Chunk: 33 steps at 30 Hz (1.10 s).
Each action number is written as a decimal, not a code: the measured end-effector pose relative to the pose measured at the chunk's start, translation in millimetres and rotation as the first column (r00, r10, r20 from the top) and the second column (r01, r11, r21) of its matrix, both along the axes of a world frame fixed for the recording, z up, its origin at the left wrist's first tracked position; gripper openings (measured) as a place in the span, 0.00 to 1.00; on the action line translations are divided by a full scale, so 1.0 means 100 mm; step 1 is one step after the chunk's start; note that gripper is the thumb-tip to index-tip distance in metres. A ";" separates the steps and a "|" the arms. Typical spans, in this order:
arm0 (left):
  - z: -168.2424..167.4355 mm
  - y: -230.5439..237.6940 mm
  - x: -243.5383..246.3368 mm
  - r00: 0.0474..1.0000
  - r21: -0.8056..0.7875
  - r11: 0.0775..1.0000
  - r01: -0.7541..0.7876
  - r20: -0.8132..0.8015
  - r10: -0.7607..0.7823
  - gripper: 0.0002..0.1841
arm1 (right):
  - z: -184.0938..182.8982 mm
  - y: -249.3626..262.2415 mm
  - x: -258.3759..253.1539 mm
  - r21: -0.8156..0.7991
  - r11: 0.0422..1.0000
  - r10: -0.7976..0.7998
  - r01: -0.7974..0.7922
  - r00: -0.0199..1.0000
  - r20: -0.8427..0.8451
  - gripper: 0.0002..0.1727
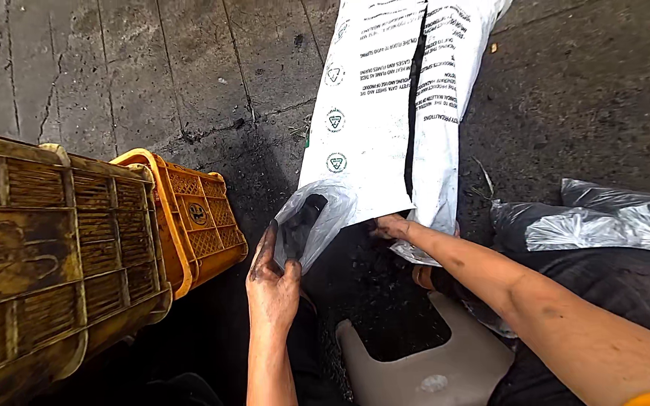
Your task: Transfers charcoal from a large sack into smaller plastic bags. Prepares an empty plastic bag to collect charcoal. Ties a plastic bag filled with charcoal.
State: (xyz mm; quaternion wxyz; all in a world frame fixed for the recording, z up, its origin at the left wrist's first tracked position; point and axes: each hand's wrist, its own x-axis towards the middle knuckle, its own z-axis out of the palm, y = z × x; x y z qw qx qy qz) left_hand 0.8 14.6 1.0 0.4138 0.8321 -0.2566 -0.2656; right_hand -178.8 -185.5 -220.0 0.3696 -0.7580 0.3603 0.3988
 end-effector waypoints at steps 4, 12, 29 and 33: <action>0.00 -0.02 0.01 1.000 0.025 1.000 0.002 0.002 -0.002 0.31 | 0.40 -0.13 0.02 0.227 0.901 -0.403 0.370 0.907 0.122 0.25; 0.04 -0.01 0.01 0.999 0.055 0.998 0.033 0.000 -0.033 0.32 | 1.68 -0.48 0.11 0.664 0.574 -0.794 0.480 0.525 0.307 0.11; 0.06 0.04 0.08 0.976 -0.098 0.991 -0.096 -0.203 0.074 0.35 | 1.81 0.69 1.10 0.215 0.972 -0.226 0.092 0.598 0.769 0.36; 0.07 0.06 0.09 0.978 -0.090 0.991 -0.097 -0.192 0.079 0.34 | 2.01 0.46 1.15 0.084 0.980 0.076 -0.178 0.735 0.674 0.38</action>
